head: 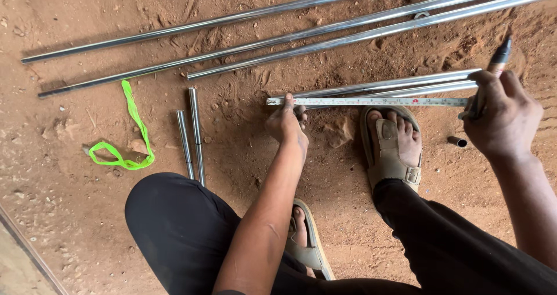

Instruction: The person measures and marks several metal rods using a folding ruler and a marker. They place the ruler along the rods, mark specific points, and repeat the process for multiple rods.

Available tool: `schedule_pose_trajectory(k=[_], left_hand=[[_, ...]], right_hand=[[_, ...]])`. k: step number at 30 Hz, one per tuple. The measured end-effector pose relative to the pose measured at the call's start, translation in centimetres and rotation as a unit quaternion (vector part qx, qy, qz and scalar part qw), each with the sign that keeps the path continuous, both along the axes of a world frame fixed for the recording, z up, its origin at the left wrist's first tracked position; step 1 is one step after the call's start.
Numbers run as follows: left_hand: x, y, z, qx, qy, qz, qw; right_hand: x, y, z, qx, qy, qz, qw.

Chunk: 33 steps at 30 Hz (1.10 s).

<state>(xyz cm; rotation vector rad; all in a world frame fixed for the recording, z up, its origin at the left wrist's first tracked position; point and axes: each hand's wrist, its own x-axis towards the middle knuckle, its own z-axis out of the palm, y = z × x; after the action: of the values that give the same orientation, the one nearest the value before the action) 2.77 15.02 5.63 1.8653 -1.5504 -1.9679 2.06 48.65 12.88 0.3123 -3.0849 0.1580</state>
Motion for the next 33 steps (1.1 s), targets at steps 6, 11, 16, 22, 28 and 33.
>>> schedule_pose_trajectory(k=[6,11,16,22,28,33], left_hand=[[-0.7,-0.8,-1.1,-0.02,-0.032,-0.012,0.999],[-0.7,-0.8,-1.9,-0.036,-0.054,-0.032,0.997],[-0.8,-0.3,-2.3,-0.04,-0.052,-0.03,0.997],[-1.0,-0.1,-1.8,-0.033,-0.056,-0.024,0.998],[-1.4,0.1,-1.0,-0.041,-0.078,-0.029,0.996],[-1.4,0.1,-1.1,-0.044,-0.077,-0.029,0.996]], right_hand=[[0.0,0.9,-2.0,0.015,-0.008,0.0,1.0],[0.0,2.6,-5.0,0.035,-0.039,0.004,0.999],[-0.1,2.7,-5.2,0.025,-0.01,0.014,1.0],[-1.2,2.1,-4.4,0.049,-0.042,0.007,0.998],[-1.5,2.5,-5.3,0.026,0.0,0.032,0.999],[-0.9,3.5,-6.6,0.036,-0.039,0.027,0.998]])
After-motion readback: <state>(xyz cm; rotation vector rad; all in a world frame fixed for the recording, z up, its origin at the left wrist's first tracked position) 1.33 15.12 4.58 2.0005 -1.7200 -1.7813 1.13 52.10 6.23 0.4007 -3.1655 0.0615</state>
